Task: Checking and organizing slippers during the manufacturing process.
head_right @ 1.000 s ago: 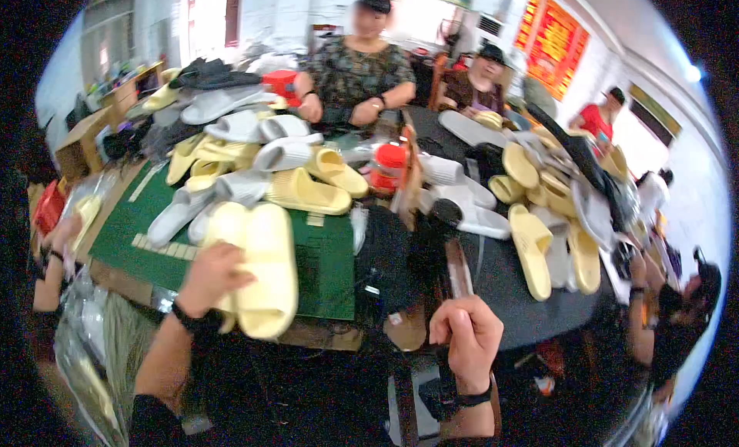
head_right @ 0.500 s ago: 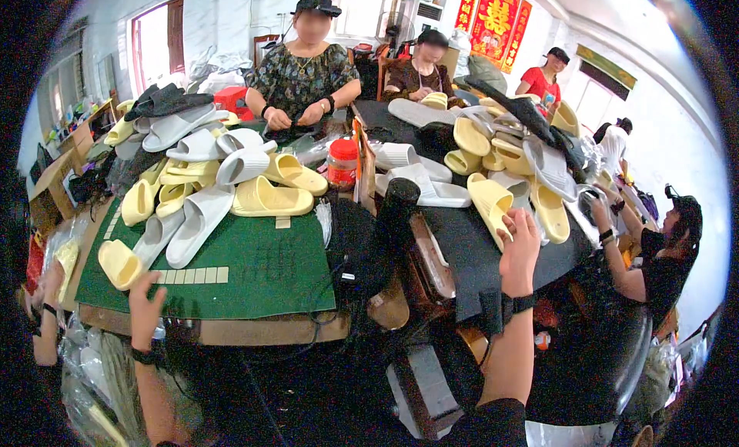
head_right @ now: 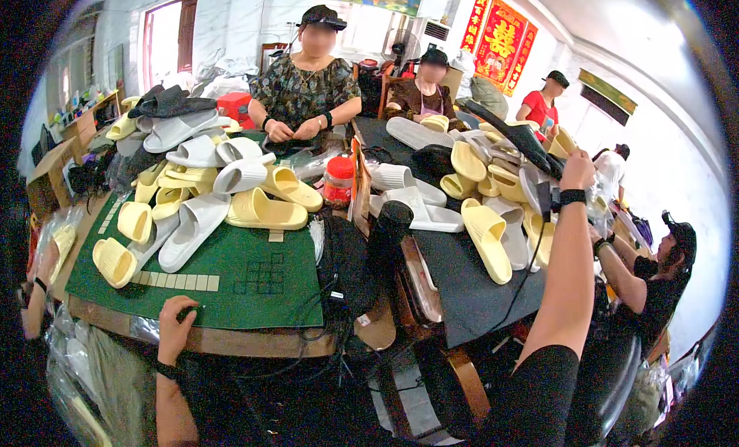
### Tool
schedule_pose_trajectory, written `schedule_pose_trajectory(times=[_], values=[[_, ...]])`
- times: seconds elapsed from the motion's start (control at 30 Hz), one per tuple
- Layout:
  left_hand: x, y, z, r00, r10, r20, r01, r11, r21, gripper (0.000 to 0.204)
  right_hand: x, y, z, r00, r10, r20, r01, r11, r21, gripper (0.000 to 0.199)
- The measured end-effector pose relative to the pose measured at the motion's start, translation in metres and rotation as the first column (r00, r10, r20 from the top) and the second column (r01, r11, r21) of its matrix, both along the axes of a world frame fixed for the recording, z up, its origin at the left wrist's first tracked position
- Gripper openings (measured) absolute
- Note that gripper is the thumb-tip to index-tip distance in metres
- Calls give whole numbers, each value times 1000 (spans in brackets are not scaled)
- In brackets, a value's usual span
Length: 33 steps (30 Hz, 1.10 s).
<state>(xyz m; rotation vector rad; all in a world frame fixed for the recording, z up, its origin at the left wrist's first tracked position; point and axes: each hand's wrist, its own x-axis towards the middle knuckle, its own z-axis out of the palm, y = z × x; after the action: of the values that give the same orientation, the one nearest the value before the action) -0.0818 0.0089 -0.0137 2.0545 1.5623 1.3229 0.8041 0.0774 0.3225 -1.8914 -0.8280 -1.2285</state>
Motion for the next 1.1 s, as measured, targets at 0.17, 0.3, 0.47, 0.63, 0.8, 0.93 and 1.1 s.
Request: schedule_pose_trajectory(times=[0.17, 0.3, 0.47, 0.63, 0.8, 0.93, 1.1], values=[[-1, -1, 3, 999, 14, -52, -14, 1000, 16, 20, 80, -6, -11, 998, -61, 25, 66, 943, -326, 30], [0, -2, 15, 998, 34, -59, -37, 998, -58, 20, 114, -2, -19, 989, 120, -89, -139, 959, -249, 30], [29, 11, 73, 999, -5, -51, -6, 977, -215, 22, 148, 13, -23, 912, 364, -189, -398, 898, -187, 30], [50, 35, 106, 989, -123, -86, 118, 991, -63, 24, 177, 31, -7, 974, 152, -165, -199, 924, -327, 11], [62, 38, 106, 971, -236, -22, 233, 967, -105, 24, 137, 41, 33, 896, -22, 444, 225, 884, -411, 22], [24, 17, 70, 964, -255, -79, 256, 967, -2, 23, 70, 68, 136, 693, 206, 691, -129, 978, -162, 13], [41, 33, 77, 952, -295, -84, 289, 954, -77, 23, -250, 305, 71, 352, 911, 215, -783, 412, -466, 16]])
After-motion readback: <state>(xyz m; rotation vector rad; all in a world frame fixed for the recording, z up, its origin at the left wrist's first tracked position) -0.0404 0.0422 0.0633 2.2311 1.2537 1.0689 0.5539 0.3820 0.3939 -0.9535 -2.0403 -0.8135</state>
